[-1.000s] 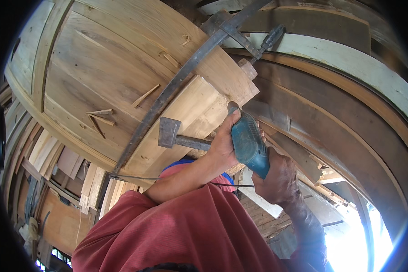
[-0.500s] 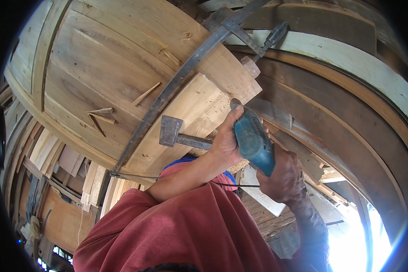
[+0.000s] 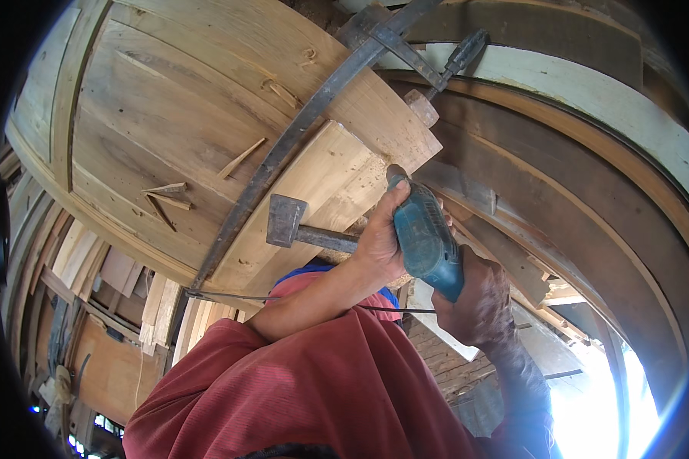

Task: The person uses a power drill to make holes in a wooden door frame, then adjusts the power cord by hand, and finally hammers a wooden piece into one of the holes using a mallet.

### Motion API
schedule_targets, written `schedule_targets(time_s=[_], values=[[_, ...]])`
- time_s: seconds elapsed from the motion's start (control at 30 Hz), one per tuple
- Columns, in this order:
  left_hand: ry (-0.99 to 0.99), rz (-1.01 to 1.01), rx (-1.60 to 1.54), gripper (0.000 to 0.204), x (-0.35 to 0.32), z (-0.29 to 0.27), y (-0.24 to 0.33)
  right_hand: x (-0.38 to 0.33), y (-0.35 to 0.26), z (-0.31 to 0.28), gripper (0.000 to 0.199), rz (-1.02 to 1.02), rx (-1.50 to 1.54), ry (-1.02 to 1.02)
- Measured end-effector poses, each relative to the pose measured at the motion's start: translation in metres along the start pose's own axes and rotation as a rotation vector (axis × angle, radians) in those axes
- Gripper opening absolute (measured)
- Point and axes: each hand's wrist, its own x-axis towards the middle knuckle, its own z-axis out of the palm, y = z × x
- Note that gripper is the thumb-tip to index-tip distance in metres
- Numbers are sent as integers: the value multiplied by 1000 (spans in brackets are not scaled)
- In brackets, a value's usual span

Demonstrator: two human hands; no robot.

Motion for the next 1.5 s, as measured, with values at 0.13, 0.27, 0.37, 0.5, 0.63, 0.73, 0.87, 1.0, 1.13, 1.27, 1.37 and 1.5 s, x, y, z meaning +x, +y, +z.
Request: schedule_targets(time_s=[0.13, 0.27, 0.37, 0.5, 0.63, 0.73, 0.87, 1.0, 1.13, 1.27, 1.37, 1.5], values=[[-23, -19, -1, 45, 3, -4, 2, 2, 3, 0, 41, -30, -78, 40], [-41, -23, -25, 49, 4, -5, 5, 6, -6, 0, 46, -137, -157, 104], [-18, -17, -40, 49, 0, -8, 5, 5, -13, -4, 55, -62, -228, 28], [-96, -49, -31, 48, 27, -19, 26, 40, 0, 7, 63, -31, -227, -29], [34, 27, -16, 48, 23, -32, 11, 49, 0, 6, 53, -30, -178, -3], [56, 60, 25, 52, 35, -31, 16, 47, -2, 5, 47, -14, -117, -17], [6, 33, -9, 53, 41, -37, 18, 48, 0, 3, 40, -78, -172, -16], [20, 41, -38, 55, 34, -28, 13, 31, 7, 10, 36, -164, -98, 102], [11, 6, -24, 53, 10, -12, 1, 0, -2, 1, 33, -162, -112, 151], [-60, -8, 1, 46, -17, 12, -12, -30, -14, -12, 29, -130, -38, 182], [-74, 5, 20, 41, -29, 24, -17, -42, -24, -14, 27, -166, 31, 244], [-137, 47, 90, 39, -37, 35, -7, -40, -31, -7, 25, -202, 69, 325]])
